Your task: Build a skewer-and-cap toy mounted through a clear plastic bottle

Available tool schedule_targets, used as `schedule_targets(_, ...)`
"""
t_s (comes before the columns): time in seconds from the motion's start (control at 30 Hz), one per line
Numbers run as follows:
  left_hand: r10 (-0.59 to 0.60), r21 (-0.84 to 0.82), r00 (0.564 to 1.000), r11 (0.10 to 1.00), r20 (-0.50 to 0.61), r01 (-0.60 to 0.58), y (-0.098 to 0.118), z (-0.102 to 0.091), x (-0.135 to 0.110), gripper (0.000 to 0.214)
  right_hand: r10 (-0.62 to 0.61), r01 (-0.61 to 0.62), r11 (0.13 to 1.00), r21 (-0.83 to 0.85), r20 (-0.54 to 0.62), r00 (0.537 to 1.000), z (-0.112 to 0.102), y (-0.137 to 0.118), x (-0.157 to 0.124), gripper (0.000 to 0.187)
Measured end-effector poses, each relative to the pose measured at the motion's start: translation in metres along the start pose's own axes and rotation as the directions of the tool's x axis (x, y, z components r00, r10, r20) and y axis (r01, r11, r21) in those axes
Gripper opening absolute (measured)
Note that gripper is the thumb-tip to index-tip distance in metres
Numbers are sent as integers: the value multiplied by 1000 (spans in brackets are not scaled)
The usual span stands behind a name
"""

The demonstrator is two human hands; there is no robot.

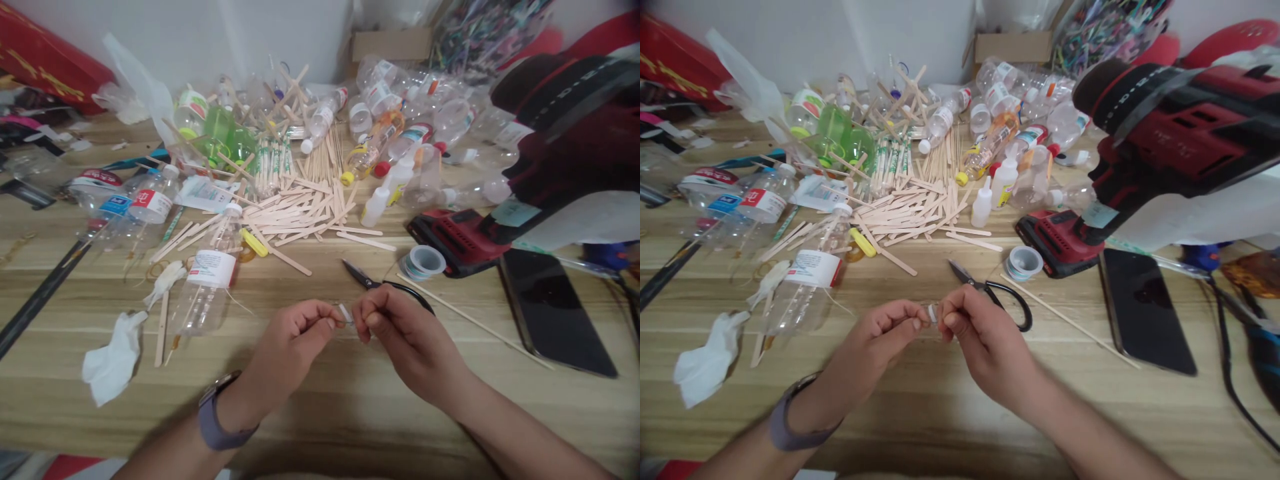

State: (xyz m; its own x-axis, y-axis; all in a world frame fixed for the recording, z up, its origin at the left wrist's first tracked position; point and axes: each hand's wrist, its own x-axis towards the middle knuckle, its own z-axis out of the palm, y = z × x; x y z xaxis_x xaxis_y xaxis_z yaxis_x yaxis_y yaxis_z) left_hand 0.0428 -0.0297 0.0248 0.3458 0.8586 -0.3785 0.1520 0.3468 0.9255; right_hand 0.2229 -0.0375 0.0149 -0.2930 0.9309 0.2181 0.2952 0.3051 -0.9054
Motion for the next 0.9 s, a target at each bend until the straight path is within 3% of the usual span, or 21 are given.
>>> schedule_targets(0.33,-22,-71,1000,997,5,22,-1,-1,3,16,-31,29,998,-60,-31,999,2,-1,0,20)
schedule_targets(0.6,-40,-29,999,999,20,41,-2,1,5,17,-19,20,997,-70,15,1000,-3,3,4,17)
schedule_targets(0.9,-135,-266,991,955,6,131,-2,1,6,14,-142,137,980,-141,-22,990,-4,0,5,14)
